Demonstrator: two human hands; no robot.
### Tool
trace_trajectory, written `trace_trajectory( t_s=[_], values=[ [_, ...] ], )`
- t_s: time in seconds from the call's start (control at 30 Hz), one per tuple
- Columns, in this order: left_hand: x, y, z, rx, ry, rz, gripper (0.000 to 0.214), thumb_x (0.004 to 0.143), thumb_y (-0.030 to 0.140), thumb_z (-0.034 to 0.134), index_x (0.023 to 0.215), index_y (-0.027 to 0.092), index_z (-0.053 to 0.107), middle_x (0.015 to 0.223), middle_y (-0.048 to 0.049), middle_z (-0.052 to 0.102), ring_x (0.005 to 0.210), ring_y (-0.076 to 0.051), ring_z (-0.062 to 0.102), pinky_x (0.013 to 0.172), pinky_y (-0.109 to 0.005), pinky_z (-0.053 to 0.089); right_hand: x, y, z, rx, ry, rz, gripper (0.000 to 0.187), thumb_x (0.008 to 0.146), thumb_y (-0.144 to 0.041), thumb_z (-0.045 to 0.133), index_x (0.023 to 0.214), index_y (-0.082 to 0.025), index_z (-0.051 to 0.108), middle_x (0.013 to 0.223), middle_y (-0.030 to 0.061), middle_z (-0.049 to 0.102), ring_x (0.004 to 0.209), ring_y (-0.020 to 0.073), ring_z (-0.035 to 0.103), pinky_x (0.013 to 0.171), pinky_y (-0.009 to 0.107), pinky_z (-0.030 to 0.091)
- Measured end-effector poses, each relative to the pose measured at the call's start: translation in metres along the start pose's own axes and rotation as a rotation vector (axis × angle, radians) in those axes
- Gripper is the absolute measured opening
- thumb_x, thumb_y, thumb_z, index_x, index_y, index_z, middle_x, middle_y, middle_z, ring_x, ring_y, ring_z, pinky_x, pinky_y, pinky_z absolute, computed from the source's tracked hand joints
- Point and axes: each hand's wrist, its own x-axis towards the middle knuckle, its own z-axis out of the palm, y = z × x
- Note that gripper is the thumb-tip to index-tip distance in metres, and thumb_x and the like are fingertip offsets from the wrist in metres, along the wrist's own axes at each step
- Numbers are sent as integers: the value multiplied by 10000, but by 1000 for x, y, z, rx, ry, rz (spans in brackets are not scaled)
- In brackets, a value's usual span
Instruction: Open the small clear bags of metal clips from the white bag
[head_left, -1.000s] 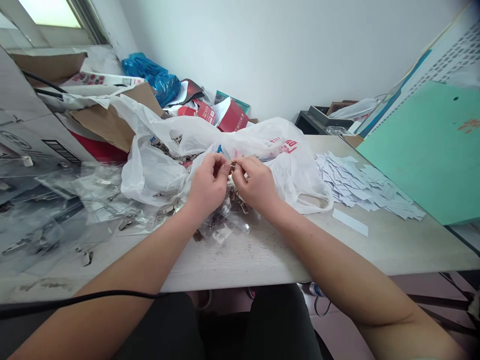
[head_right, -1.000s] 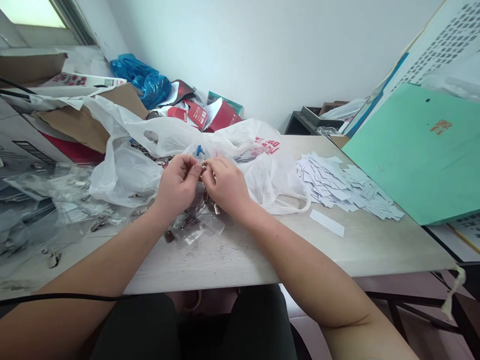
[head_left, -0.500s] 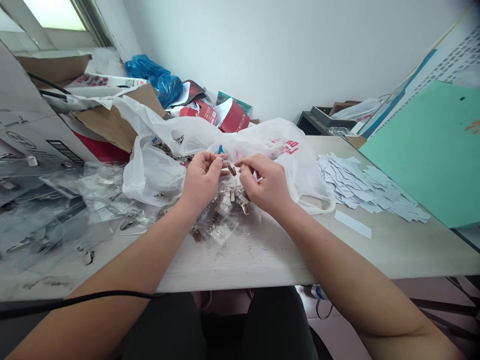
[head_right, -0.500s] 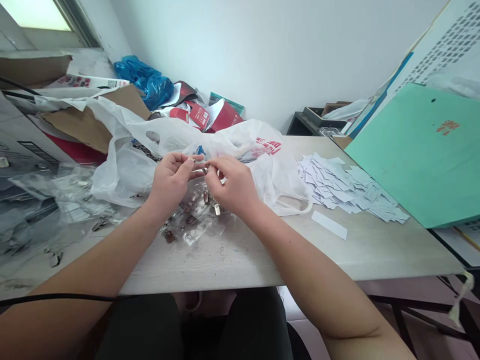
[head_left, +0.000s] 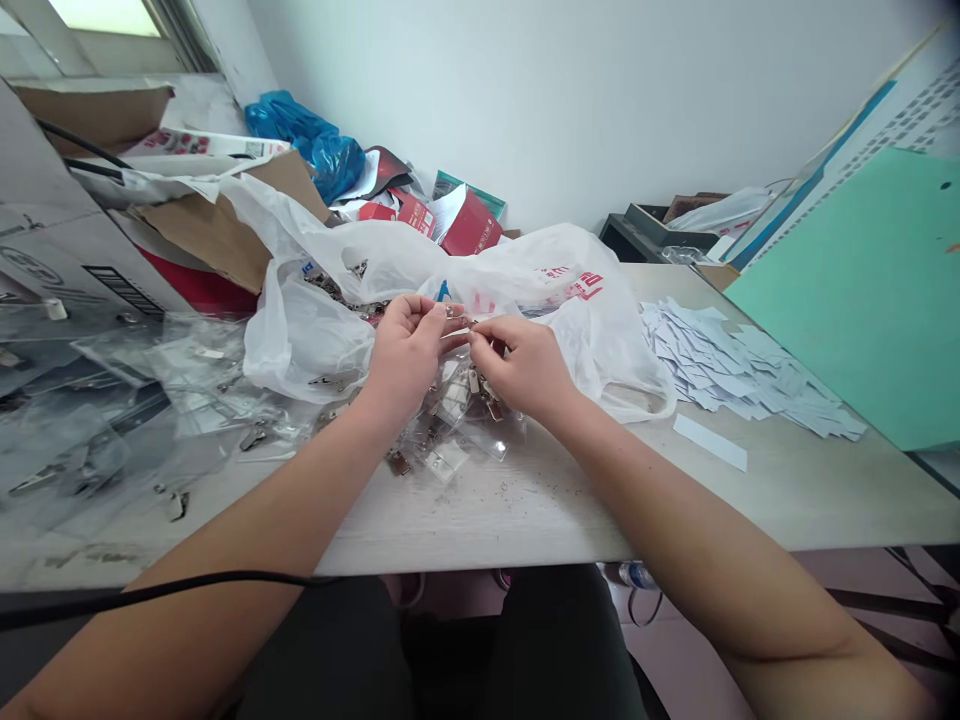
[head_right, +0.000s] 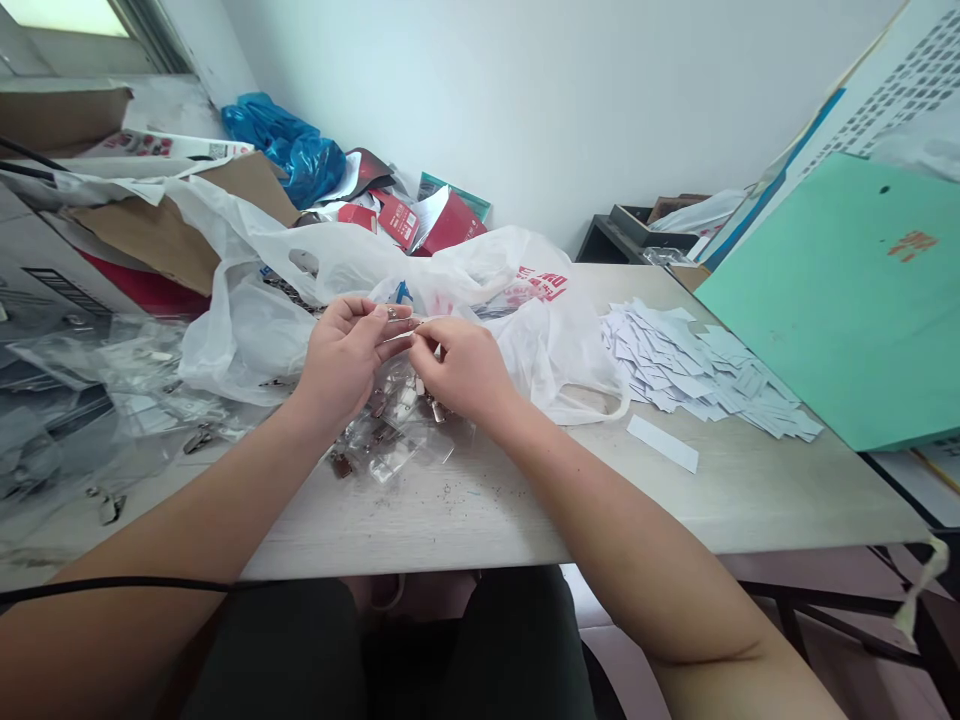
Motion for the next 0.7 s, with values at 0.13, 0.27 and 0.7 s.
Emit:
trace_trajectory(
  t_s=[0.13,0.27,0.7],
  values=[
    [4,-3,0,-63,71,-81,190,1063,119,627,919,213,545,987,-60,798,867,-163,807,853,-329,693,-1,-2,-1,-24,-118,-140,175,989,-212,666,939,-232,833,928,39,816,864,212,705,866,379,521],
    [6,-3,-1,-115,80,-96,189,1041,120,641,923,221,533,966,-52,787,913,-164,806,898,-312,683,-6,-6,3,-159,-257,-293,133,993,-262,737,973,-244,868,1049,70,809,1012,253,710,973,436,493],
    [9,-2,-4,-207,112,-110,187,990,112,685,918,210,543,967,-73,792,934,-189,812,943,-361,683,-14,-15,26,-456,-286,-167,212,1066,-346,733,1011,-254,916,1185,82,799,1145,315,540,1013,512,322]
  ],
)
